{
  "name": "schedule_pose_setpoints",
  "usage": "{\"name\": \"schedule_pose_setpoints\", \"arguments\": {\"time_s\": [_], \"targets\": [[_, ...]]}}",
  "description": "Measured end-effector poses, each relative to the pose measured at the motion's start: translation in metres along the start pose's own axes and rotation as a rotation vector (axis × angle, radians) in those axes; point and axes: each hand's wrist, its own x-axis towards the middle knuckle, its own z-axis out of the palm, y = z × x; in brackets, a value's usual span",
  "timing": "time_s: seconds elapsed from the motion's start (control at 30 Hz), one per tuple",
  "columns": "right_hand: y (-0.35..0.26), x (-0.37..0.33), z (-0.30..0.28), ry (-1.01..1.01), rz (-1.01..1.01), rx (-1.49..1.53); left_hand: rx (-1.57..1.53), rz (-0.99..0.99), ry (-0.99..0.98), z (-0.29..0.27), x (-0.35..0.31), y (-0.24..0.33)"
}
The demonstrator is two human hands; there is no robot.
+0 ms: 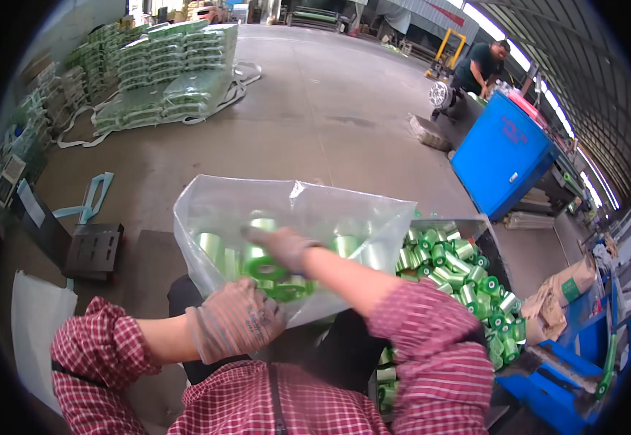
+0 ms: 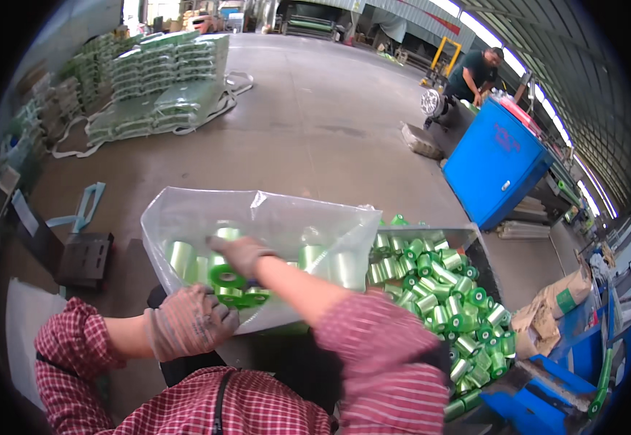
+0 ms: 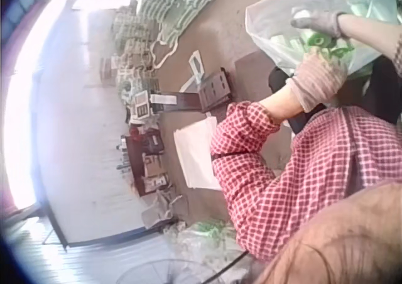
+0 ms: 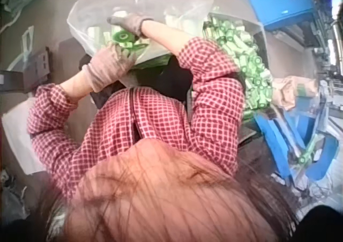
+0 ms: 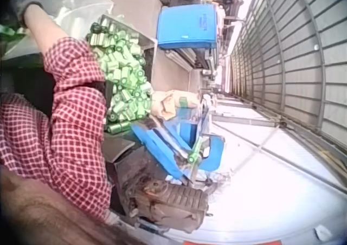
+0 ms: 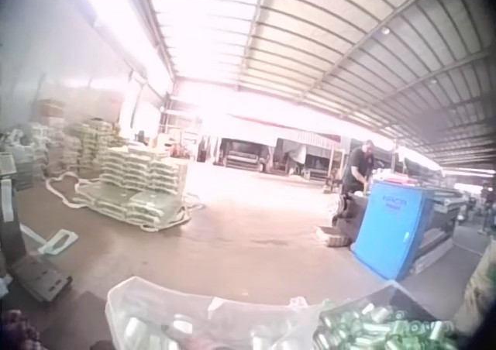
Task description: Packing green spools of material into a clear plastic bag.
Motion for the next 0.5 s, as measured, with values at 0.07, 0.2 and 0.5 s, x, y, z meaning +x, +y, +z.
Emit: {"name": "schedule_pose_setpoints", "arguments": {"time_s": [0.07, 0.2, 0.5], "targets": [[-0.028, 0.012, 0.031, -0.011, -0.037, -0.247, 0.048, -0.119, 0.075, -0.012, 0.004, 0.008], [0.011, 0.048, 0.001, 0.052, -0.439, -0.587, -0.209, -0.199, 0.424, -0.048, 0.043, 0.020], [0.408, -0.221, -0.124, 0.614, 0.763, -0.558, -1.011, 0.130, 0.612, 0.083, 0.174, 0.079]]}}
